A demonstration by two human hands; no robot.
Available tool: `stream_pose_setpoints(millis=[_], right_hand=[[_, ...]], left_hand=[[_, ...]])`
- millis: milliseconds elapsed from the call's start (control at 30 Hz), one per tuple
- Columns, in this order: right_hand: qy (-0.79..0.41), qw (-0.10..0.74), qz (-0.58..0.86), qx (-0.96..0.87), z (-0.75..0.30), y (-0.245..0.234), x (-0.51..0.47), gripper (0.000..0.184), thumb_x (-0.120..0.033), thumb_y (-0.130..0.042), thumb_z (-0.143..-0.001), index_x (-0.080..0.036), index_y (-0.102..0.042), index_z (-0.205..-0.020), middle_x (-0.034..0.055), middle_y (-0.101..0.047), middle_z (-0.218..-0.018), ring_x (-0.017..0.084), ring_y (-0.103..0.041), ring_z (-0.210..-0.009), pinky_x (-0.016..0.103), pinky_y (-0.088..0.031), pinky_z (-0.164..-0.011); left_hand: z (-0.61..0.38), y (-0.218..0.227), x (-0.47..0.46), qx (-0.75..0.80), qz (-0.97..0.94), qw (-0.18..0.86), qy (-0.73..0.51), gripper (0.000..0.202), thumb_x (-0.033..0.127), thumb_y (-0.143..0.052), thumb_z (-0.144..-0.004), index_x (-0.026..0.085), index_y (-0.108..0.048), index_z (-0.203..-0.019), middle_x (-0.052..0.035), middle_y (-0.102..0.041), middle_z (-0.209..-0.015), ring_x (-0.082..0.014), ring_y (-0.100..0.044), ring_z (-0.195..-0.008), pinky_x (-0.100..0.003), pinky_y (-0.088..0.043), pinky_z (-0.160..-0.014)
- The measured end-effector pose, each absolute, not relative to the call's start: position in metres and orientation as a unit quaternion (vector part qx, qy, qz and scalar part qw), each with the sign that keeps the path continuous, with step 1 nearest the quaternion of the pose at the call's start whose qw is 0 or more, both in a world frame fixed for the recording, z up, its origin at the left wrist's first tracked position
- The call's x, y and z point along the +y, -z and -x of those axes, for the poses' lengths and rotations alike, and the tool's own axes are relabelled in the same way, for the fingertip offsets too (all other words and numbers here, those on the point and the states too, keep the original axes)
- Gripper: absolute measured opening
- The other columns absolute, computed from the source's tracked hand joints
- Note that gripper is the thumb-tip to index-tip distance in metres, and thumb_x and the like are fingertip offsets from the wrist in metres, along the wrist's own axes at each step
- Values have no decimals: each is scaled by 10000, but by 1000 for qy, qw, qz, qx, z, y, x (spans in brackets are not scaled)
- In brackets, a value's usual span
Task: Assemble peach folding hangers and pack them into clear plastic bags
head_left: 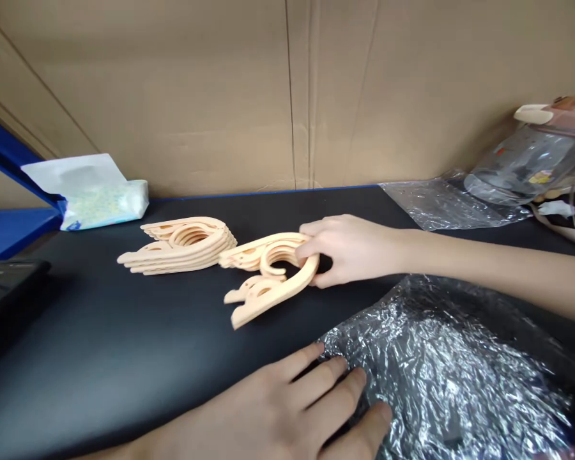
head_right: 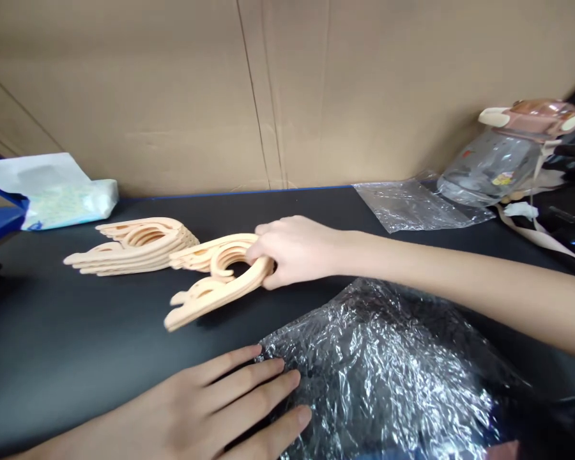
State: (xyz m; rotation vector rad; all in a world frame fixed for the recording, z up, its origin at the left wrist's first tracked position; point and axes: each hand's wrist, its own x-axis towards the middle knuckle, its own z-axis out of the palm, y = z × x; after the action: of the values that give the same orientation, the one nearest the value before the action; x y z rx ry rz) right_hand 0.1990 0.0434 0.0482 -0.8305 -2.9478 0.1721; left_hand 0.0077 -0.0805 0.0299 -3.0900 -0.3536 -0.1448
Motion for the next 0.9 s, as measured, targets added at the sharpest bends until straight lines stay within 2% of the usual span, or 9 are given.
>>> stream_pose_setpoints(millis=[167, 233, 333, 400, 467, 567, 700, 900], right_hand=[[-62, 33, 339, -938, -237, -45, 70, 144, -276, -683, -778, -214, -708, -905, 20, -590, -861, 166, -548, -755, 277, -332, -660], [-58, 38, 355, -932, -248, -43, 81, 109, -298, -687, -778, -207, -691, -837, 14, -589, -848, 164, -549, -758, 277, -330, -661], [-70, 45, 368, -926, -257, -41, 94, 116, -316, -680, -788, -201, -659, -786, 5, -586, -831, 155, -544, -739, 272, -328, -637], [-74, 46, 372, -924, -258, -41, 99, 131, -327, -668, -805, -199, -644, -794, 3, -582, -820, 153, -542, -729, 273, -332, -630], [-73, 42, 372, -924, -257, -40, 102, 164, -357, -655, -828, -195, -632, -816, 12, -571, -828, 159, -543, -739, 278, -344, -641], [-68, 30, 373, -925, -255, -40, 102, 223, -412, -634, -857, -190, -629, -884, 45, -559, -895, 184, -551, -794, 298, -372, -681], [-83, 46, 369, -925, -254, -42, 98, 341, -440, -663, -830, -197, -602, -1062, 87, -586, -1066, 227, -575, -905, 330, -415, -753], [-148, 102, 398, -900, -249, -43, 96, 731, -499, -738, -735, -229, -405, -1327, 84, -652, -1199, 255, -628, -945, 367, -468, -784]], left_hand=[[-3, -36, -74, -117, 991, 5, 64, 355, 258, -449, -1019, 166, -575, -1338, -56, -722, -1231, -211, -703, -1059, -337, -524, -985], [-1, -38, -67, -126, 990, 18, 66, 409, 366, -443, -1022, 121, -577, -1321, -84, -739, -1182, -230, -719, -987, -348, -545, -913], [6, -37, -52, -158, 981, 33, 109, 613, 569, -319, -1010, 76, -595, -1247, -118, -759, -1076, -251, -720, -908, -389, -532, -885], [12, -32, -40, -189, 971, 49, 137, 608, 577, -275, -1012, 97, -598, -1196, -106, -760, -991, -248, -714, -852, -399, -522, -858], [20, -28, -29, -214, 963, 57, 156, 544, 547, -274, -1026, 129, -595, -1159, -88, -747, -930, -243, -699, -798, -379, -516, -762], [30, -26, -16, -242, 958, 24, 152, 451, 485, -281, -1046, 168, -587, -1140, -46, -718, -883, -207, -669, -732, -325, -479, -662], [35, -28, -9, -263, 953, -32, 147, 431, 480, -294, -1047, 187, -596, -1140, -27, -700, -885, -187, -648, -760, -296, -453, -676], [30, -29, -12, -295, 945, -63, 130, 492, 517, -247, -1042, 203, -615, -1132, -38, -693, -927, -195, -633, -810, -301, -453, -725]])
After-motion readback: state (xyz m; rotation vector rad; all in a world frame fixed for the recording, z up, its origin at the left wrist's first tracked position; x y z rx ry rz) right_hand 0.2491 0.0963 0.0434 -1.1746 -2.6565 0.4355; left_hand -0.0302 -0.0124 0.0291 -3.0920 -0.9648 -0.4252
